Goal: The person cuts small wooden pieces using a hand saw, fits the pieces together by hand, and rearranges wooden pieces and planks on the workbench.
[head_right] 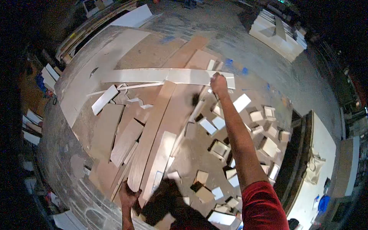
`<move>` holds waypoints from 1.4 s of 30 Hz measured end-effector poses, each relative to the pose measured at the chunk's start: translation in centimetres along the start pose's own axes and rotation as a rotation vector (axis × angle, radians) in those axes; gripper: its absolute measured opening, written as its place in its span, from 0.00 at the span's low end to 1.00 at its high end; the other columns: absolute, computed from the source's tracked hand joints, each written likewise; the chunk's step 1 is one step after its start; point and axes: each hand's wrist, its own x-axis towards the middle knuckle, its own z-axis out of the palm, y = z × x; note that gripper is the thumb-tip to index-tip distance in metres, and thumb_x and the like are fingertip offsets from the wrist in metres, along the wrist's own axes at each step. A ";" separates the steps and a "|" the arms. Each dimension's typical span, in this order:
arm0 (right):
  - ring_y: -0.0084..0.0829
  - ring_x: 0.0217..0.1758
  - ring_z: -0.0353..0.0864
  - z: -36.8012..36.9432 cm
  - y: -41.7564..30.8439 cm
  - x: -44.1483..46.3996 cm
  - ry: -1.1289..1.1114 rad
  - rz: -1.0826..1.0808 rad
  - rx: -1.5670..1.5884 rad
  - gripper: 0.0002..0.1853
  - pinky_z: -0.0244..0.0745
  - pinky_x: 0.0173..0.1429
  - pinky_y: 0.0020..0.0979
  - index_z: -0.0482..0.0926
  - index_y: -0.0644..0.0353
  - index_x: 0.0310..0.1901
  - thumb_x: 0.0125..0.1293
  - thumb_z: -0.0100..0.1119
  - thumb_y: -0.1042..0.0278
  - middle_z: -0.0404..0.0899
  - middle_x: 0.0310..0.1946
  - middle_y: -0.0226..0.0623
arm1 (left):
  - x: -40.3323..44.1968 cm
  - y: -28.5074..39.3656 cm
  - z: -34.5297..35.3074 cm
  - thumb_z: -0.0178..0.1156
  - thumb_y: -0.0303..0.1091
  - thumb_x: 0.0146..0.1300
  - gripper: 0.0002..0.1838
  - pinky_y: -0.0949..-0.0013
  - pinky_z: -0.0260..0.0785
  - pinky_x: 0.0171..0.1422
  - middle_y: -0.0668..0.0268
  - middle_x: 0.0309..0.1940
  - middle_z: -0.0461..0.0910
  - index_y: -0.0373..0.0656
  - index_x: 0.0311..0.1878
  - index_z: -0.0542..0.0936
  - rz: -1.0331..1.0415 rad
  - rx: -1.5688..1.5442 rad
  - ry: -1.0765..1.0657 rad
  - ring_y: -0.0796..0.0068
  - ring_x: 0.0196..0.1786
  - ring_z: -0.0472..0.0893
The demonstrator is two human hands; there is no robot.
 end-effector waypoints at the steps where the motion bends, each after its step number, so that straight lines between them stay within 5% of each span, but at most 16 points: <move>1: 0.60 0.49 0.86 1.5 0.6 2.3 -0.050 0.024 -0.081 0.13 0.81 0.53 0.54 0.81 0.60 0.49 0.67 0.59 0.63 0.86 0.41 0.58 | 0.1 0.8 -0.1 0.83 0.35 0.40 0.43 0.56 0.79 0.60 0.51 0.53 0.85 0.38 0.63 0.75 0.032 0.006 0.020 0.53 0.55 0.87; 6: 0.56 0.65 0.82 6.5 -0.4 9.6 -0.282 0.116 -0.385 0.23 0.73 0.65 0.69 0.75 0.47 0.66 0.74 0.54 0.49 0.84 0.59 0.51 | 1.3 0.0 0.3 0.84 0.38 0.38 0.41 0.53 0.80 0.55 0.49 0.48 0.84 0.37 0.56 0.74 0.004 0.224 0.002 0.46 0.51 0.86; 9: 0.50 0.72 0.77 7.1 -2.2 10.8 -0.509 0.202 -0.449 0.25 0.63 0.68 0.78 0.79 0.52 0.66 0.73 0.54 0.49 0.77 0.70 0.42 | 1.1 -3.5 1.4 0.84 0.39 0.36 0.42 0.52 0.79 0.55 0.49 0.48 0.83 0.37 0.55 0.73 -0.022 0.016 0.023 0.46 0.53 0.85; 11: 0.49 0.72 0.78 8.0 -2.6 11.4 -0.472 0.379 -0.473 0.26 0.62 0.72 0.72 0.79 0.52 0.67 0.72 0.56 0.49 0.77 0.71 0.40 | 1.3 -4.5 1.2 0.85 0.39 0.39 0.45 0.59 0.80 0.58 0.52 0.48 0.86 0.34 0.58 0.69 -0.008 0.152 -0.020 0.59 0.52 0.87; 15: 0.46 0.67 0.82 8.5 -1.9 12.3 -0.339 0.432 -0.427 0.25 0.66 0.71 0.66 0.81 0.51 0.62 0.66 0.64 0.51 0.84 0.62 0.40 | 1.7 -2.9 1.0 0.86 0.44 0.38 0.45 0.56 0.80 0.57 0.49 0.47 0.84 0.34 0.55 0.70 0.011 0.087 -0.047 0.55 0.51 0.87; 17: 0.47 0.62 0.86 8.8 -0.6 12.4 -0.265 0.448 -0.434 0.24 0.69 0.70 0.65 0.81 0.51 0.60 0.64 0.68 0.52 0.88 0.56 0.41 | 1.6 -0.3 1.0 0.83 0.23 0.42 0.48 0.57 0.69 0.75 0.51 0.63 0.74 0.34 0.69 0.69 -0.166 0.024 -0.079 0.54 0.69 0.74; 18: 0.48 0.59 0.87 9.1 0.0 12.6 -0.122 0.428 -0.380 0.21 0.73 0.65 0.62 0.81 0.52 0.58 0.64 0.68 0.56 0.89 0.52 0.40 | 2.0 3.1 1.1 0.80 0.18 0.42 0.50 0.57 0.69 0.74 0.52 0.65 0.72 0.32 0.71 0.67 -0.349 -0.365 -0.014 0.56 0.70 0.72; 19: 0.49 0.56 0.88 9.5 0.3 12.8 0.017 0.403 -0.322 0.19 0.78 0.60 0.59 0.81 0.52 0.56 0.65 0.67 0.59 0.90 0.48 0.39 | 2.2 2.3 1.2 0.80 0.18 0.42 0.50 0.57 0.69 0.74 0.52 0.65 0.72 0.32 0.71 0.67 -0.356 -0.364 -0.016 0.56 0.70 0.72; 21: 0.47 0.51 0.89 8.8 0.5 12.6 0.048 0.321 -0.187 0.18 0.82 0.55 0.54 0.81 0.55 0.55 0.66 0.68 0.61 0.90 0.43 0.41 | 2.3 0.0 1.2 0.86 0.45 0.37 0.44 0.55 0.79 0.56 0.50 0.46 0.83 0.35 0.53 0.71 -0.063 -0.019 0.022 0.53 0.50 0.86; 23: 0.46 0.46 0.91 6.9 -0.4 12.1 0.094 0.233 -0.058 0.17 0.85 0.49 0.48 0.80 0.58 0.54 0.66 0.69 0.63 0.90 0.39 0.43 | 2.7 1.2 1.4 0.85 0.44 0.37 0.43 0.55 0.78 0.56 0.51 0.46 0.82 0.36 0.53 0.72 -0.142 -0.125 0.021 0.53 0.49 0.85; 25: 0.37 0.40 0.91 5.5 -1.8 10.6 0.046 0.124 0.700 0.16 0.88 0.44 0.40 0.79 0.67 0.55 0.70 0.67 0.68 0.90 0.38 0.46 | 2.2 0.4 1.5 0.85 0.43 0.37 0.42 0.55 0.78 0.56 0.52 0.45 0.82 0.37 0.54 0.72 -0.219 -0.231 0.014 0.53 0.49 0.84; 28: 0.32 0.37 0.90 2.0 -5.2 6.4 -0.104 0.253 1.222 0.17 0.89 0.41 0.33 0.77 0.77 0.57 0.73 0.64 0.74 0.89 0.41 0.52 | 1.6 -2.1 1.5 0.84 0.37 0.35 0.44 0.53 0.77 0.60 0.52 0.49 0.81 0.37 0.57 0.71 -0.085 0.060 -0.002 0.48 0.54 0.83; 31: 0.32 0.41 0.90 -3.2 -10.2 -2.0 -0.144 0.267 1.340 0.14 0.86 0.49 0.31 0.80 0.76 0.56 0.75 0.61 0.76 0.89 0.44 0.50 | 1.7 0.1 0.9 0.84 0.36 0.36 0.43 0.55 0.77 0.60 0.53 0.49 0.80 0.36 0.57 0.72 -0.061 0.119 -0.012 0.51 0.54 0.83; 33: 0.30 0.36 0.87 -7.0 -12.1 -8.0 -0.194 0.262 1.379 0.13 0.84 0.47 0.30 0.81 0.72 0.56 0.75 0.61 0.74 0.89 0.43 0.46 | 1.1 -2.2 1.6 0.84 0.35 0.39 0.43 0.55 0.77 0.60 0.53 0.50 0.79 0.35 0.59 0.72 -0.060 -0.190 -0.009 0.53 0.54 0.83; 37: 0.30 0.36 0.86 -13.6 -14.0 -20.6 -0.233 0.435 1.450 0.11 0.83 0.47 0.34 0.83 0.66 0.47 0.75 0.61 0.66 0.87 0.37 0.39 | 0.3 0.8 0.3 0.82 0.36 0.43 0.42 0.54 0.78 0.60 0.51 0.52 0.78 0.35 0.61 0.72 0.052 -0.010 -0.028 0.50 0.54 0.83; 42: 0.35 0.39 0.85 -17.8 -13.7 -36.9 -0.127 0.756 1.455 0.05 0.83 0.43 0.39 0.80 0.66 0.44 0.69 0.61 0.76 0.83 0.41 0.39 | -0.7 1.4 0.3 0.81 0.45 0.39 0.47 0.44 0.75 0.63 0.44 0.59 0.75 0.35 0.64 0.75 0.027 0.510 0.060 0.38 0.58 0.79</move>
